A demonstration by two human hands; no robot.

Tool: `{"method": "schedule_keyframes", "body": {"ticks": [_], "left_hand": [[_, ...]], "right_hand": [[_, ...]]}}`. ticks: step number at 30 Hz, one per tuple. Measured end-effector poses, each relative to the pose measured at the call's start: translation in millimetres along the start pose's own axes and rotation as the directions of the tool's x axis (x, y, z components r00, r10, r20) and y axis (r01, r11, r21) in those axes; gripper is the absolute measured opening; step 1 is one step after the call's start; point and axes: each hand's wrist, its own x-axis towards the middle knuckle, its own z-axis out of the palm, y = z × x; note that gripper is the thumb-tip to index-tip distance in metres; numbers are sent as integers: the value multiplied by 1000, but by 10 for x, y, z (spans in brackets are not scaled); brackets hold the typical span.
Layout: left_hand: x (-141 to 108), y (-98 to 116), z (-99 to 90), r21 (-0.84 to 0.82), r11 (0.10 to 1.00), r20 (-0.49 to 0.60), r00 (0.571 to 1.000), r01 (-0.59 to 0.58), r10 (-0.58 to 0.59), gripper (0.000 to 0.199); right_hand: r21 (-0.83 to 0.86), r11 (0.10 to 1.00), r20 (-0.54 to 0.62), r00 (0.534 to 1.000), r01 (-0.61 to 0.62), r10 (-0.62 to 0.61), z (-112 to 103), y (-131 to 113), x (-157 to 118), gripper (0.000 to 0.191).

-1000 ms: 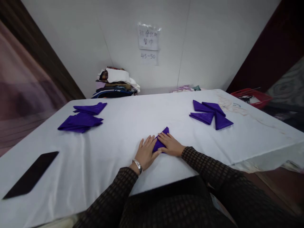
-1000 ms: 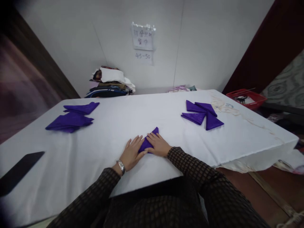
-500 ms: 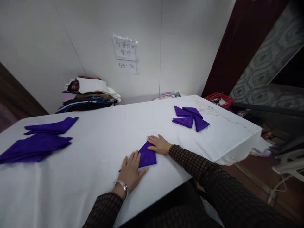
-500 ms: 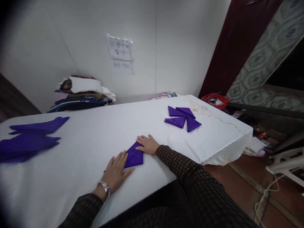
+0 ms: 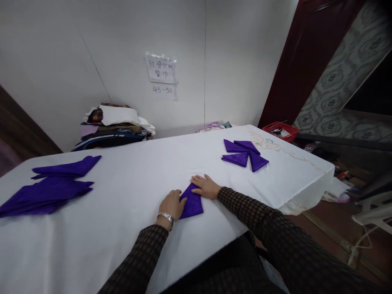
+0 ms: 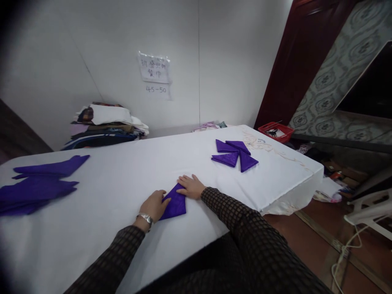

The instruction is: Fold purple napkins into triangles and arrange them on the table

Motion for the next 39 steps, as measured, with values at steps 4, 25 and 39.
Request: {"method": "schedule_keyframes", "body": {"ticks": [4, 25, 39], "left_hand": [[198, -25, -2, -141, 975, 182, 972, 174, -147, 20], [54, 83, -167, -899, 325, 331, 941, 293, 67, 33], [268, 254, 115, -948, 30, 319, 943, 318, 96, 46]], "right_hand": [[17, 1000, -4, 1000, 17, -17, -7, 5, 3, 61], [992, -121, 72, 968, -44, 239, 42, -334, -215, 54], [954, -281, 185, 938, -100, 293, -78, -174, -410, 35]]}}
